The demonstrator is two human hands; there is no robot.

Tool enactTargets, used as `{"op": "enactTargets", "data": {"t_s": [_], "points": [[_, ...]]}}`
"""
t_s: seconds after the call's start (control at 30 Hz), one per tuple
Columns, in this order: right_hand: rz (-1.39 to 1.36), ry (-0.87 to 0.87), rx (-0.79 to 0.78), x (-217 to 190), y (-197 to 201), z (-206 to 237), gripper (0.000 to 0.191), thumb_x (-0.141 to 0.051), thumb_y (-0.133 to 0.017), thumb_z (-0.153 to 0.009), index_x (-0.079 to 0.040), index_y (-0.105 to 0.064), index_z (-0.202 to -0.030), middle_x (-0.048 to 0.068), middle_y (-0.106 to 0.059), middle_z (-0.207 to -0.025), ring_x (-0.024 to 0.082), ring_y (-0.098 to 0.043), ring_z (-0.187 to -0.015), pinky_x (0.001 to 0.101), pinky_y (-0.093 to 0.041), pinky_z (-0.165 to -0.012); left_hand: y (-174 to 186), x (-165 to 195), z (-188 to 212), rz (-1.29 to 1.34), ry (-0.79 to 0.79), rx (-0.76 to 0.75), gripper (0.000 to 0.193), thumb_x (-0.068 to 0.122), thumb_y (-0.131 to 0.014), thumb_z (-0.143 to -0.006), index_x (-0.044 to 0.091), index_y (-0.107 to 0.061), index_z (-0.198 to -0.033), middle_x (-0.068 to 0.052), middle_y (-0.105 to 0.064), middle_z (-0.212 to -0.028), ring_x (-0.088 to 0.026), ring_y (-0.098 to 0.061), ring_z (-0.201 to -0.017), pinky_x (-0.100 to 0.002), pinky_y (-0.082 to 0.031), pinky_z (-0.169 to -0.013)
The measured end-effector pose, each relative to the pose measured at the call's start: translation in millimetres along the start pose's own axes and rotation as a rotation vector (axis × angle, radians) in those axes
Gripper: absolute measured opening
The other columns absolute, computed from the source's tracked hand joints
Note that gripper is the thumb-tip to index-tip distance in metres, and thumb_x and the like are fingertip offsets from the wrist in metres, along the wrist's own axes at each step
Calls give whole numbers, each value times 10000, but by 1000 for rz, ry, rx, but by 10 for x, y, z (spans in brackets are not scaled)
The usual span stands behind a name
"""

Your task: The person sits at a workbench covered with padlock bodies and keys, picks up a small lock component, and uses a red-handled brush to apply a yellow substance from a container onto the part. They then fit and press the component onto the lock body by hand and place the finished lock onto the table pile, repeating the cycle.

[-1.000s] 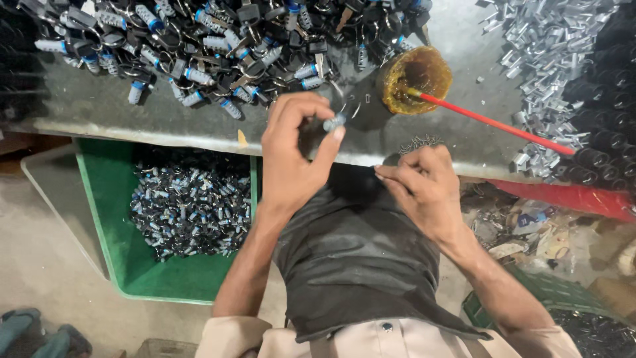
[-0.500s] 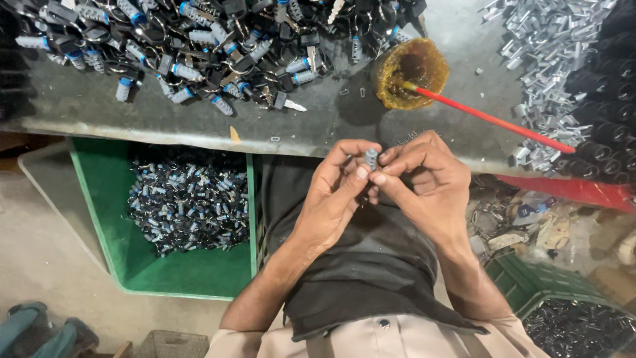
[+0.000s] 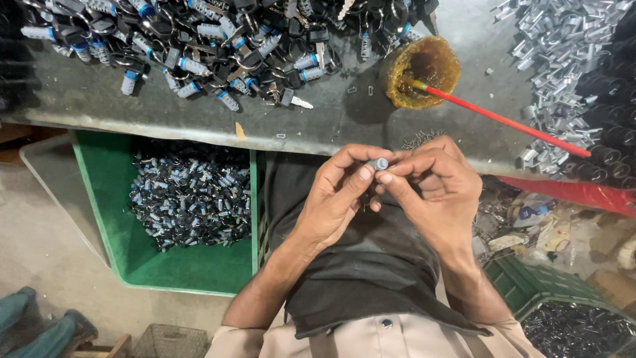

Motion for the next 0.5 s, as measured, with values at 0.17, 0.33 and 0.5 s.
{"op": "enactTargets", "data": {"t_s": [0.17, 0.33, 0.5], "points": [[-18, 45, -44, 82, 56, 26, 203, 129, -799, -894, 27, -645, -978, 78, -577, -1068, 167, -667, -1011, 270, -583, -858, 16, 30, 13, -112, -7, -19, 282, 206, -605, -1106, 0, -633, -1297, -42, -683, -1172, -67, -609, -937, -256, -537, -768], [-316, 102, -150, 138, 118, -92, 472, 99, -847, -857, -49, -491, -1129, 46, -534, -1066, 138, -618, -982, 235, -540, -827, -7, 166, 34, -80, 78, -92, 349, 212, -607, -1115, -54, -654, -1336, -70, -712, -1134, -85, -605, -860, -262, -528, -806], [-158, 240, 231, -88, 323, -296, 462, 0, -825, -915, -75, -529, -1262, 67, -579, -1028, 139, -584, -860, 265, -522, -676, -52, 302, -68, -260, -152, 17, 300, 193, -619, -1092, 0, -588, -1320, -91, -700, -1053, -115, -655, -939, -289, -557, -887]]}}
Point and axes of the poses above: each hand's wrist, its own z-axis away from the middle knuckle, its own y-axis out of the back of the hand, x = y × z, the point moved 1 cm from there along -z, towards the middle knuckle
